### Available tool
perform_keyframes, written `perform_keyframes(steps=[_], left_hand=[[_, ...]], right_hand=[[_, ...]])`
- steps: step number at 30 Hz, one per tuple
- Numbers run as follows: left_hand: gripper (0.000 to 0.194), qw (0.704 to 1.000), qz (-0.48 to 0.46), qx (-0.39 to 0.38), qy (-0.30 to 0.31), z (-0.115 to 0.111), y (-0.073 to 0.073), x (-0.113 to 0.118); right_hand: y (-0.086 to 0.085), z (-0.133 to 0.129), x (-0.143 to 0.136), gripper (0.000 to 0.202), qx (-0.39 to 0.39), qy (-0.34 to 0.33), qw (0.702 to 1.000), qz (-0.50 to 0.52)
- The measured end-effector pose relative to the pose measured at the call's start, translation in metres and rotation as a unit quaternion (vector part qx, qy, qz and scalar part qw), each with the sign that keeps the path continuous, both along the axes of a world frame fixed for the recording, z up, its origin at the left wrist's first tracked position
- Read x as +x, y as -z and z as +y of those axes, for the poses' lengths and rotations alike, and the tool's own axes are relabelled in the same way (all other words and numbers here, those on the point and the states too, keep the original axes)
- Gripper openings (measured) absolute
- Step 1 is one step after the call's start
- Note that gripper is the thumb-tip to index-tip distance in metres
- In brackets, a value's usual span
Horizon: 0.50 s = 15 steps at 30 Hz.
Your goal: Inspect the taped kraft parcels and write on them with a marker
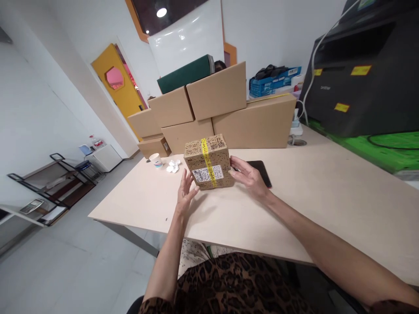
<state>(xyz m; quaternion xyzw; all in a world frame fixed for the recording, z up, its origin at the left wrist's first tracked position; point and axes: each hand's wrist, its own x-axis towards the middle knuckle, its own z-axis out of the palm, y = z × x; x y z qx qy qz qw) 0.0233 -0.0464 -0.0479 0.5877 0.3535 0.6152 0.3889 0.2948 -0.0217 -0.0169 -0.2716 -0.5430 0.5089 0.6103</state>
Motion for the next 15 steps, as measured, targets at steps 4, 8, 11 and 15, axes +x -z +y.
perform_keyframes(steps=[4, 8, 11, 15], left_hand=[[0.087, 0.999, -0.038, 0.005, -0.033, 0.0009, -0.0008, -0.0033], [0.066, 0.998, -0.054, 0.002, -0.036, 0.0018, -0.003, -0.0031], [0.068, 0.998, -0.064, -0.01, -0.023, 0.0024, -0.0051, -0.0007], [0.08, 0.998, -0.045, -0.044, 0.018, 0.0027, -0.0056, 0.0037]], right_hand=[[-0.0037, 0.0004, 0.0031, 0.07, -0.017, 0.013, 0.999, 0.049], [-0.004, 0.0037, 0.0012, 0.061, -0.052, 0.016, 0.994, 0.091], [-0.0032, 0.0073, -0.0004, 0.057, -0.095, 0.016, 0.988, 0.124], [-0.0005, 0.0076, -0.0024, 0.05, -0.113, 0.005, 0.989, 0.093]])
